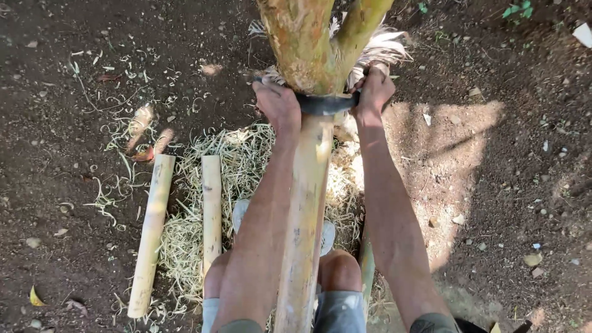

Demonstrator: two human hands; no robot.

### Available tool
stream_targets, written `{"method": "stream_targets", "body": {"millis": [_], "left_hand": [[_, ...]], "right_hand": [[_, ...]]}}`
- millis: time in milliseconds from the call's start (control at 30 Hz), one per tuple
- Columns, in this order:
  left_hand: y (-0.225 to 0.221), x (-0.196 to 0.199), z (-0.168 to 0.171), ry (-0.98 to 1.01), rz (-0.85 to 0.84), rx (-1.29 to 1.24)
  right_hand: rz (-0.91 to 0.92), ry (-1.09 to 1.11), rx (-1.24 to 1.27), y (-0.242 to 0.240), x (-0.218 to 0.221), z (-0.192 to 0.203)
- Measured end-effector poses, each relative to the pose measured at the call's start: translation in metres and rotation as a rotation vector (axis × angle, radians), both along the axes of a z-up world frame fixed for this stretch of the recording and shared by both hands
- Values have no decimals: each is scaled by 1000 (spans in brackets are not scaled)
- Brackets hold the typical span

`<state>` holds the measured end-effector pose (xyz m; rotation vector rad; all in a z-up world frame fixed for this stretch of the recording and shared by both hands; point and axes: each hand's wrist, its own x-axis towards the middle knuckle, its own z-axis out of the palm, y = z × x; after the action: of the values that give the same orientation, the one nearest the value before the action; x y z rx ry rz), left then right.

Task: The recorder is using a curved hand tool to peel the outer layer of bark from a long wooden pole.

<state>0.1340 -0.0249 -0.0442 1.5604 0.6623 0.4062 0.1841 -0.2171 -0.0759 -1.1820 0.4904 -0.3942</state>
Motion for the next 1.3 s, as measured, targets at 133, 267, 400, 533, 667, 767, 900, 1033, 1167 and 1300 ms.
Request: {"method": "stream_targets", "body": {"millis": [133, 267, 400, 533, 667, 767, 900, 1033, 1167, 1300], "left_hand": [[11, -34, -17, -103, -38, 26], [23, -145, -43, -126, -523, -26], [28, -261, -5, 53, -817, -104], [29, -273, -7, 121, -723, -285], [26, -266, -20, 9, -714, -173], [26, -263, -6, 45, -719, -230], [30, -241, 4, 51, -709, -257], [30, -167, -16, -23, -455, -257], [22, -101, 0, -30, -198, -432], [7, -64, -15, 75, -41, -423]], "right_hand": [[-184, -18, 110, -2, -1, -19], [-265, 221, -79, 23, -37, 36], [-257, 5, 72, 26, -65, 5], [-249, 20, -1, 29, -91, 4], [-271, -125, 297, 22, -98, 11], [-311, 8, 283, 37, -108, 38], [-273, 125, -15, 38, -94, 39], [-189, 8, -53, 25, -77, 28], [-180, 47, -71, 23, -64, 35], [-197, -64, -147, 16, -47, 24]]}}
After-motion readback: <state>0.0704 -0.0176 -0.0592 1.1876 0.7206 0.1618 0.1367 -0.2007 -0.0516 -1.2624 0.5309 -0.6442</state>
